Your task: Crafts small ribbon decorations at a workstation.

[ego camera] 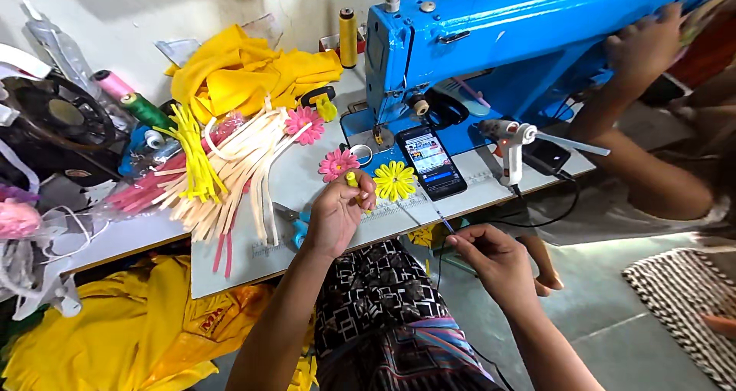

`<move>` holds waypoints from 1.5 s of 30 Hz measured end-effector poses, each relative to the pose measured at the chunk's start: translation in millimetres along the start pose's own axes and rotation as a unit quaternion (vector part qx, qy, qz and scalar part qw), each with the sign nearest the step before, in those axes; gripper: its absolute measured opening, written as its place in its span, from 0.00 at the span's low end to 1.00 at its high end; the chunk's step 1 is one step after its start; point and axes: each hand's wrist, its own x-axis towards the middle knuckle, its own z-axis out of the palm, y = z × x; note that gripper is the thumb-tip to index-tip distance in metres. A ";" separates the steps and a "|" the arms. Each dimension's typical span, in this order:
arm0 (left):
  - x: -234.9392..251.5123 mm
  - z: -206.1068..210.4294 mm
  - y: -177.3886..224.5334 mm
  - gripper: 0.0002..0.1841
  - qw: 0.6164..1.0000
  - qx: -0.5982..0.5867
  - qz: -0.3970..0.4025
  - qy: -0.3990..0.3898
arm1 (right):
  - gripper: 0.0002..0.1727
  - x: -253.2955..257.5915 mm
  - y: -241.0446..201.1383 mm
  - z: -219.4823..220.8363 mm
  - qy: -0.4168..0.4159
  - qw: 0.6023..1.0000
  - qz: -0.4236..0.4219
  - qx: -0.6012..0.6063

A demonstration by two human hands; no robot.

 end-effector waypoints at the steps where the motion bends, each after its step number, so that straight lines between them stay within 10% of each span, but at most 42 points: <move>1: 2.5 -0.4 0.6 0.17 0.997 0.075 0.002 0.015 | 0.07 0.5 -0.3 -0.3 0.002 1.000 0.003 -0.001; 5: 18.9 -2.0 2.2 0.16 0.863 0.505 -0.005 0.001 | 0.07 0.5 -1.0 -1.3 0.000 1.000 0.010 -0.010; 10: 56.2 2.3 -16.6 0.17 0.751 0.657 -0.036 -0.062 | 0.09 -0.8 1.9 -1.6 -0.005 1.000 0.007 -0.029; 15: 68.3 -10.5 -5.1 0.31 0.758 0.652 -0.001 -0.033 | 0.09 -0.3 3.3 -4.3 0.000 1.000 0.002 -0.028; 19: 39.2 -46.3 54.4 0.19 0.764 0.636 0.048 0.092 | 0.10 3.6 6.0 -9.4 0.005 0.998 0.012 -0.054; 25: -27.4 -92.6 134.1 0.15 0.676 0.660 0.083 0.318 | 0.10 20.4 4.9 14.7 -0.028 0.999 -0.012 -0.033; 33: -69.9 -40.0 45.7 0.20 0.951 0.234 -0.015 0.200 | 0.13 54.1 -38.2 127.7 -0.188 0.969 -0.148 0.058; 41: -117.8 -86.8 67.0 0.16 0.844 0.250 0.171 0.442 | 0.17 117.2 -80.1 211.5 -0.381 0.910 -0.159 -0.036; 45: -82.8 -127.9 123.5 0.21 0.809 0.370 0.038 0.456 | 0.21 158.2 -92.7 277.0 -0.427 0.899 0.097 0.019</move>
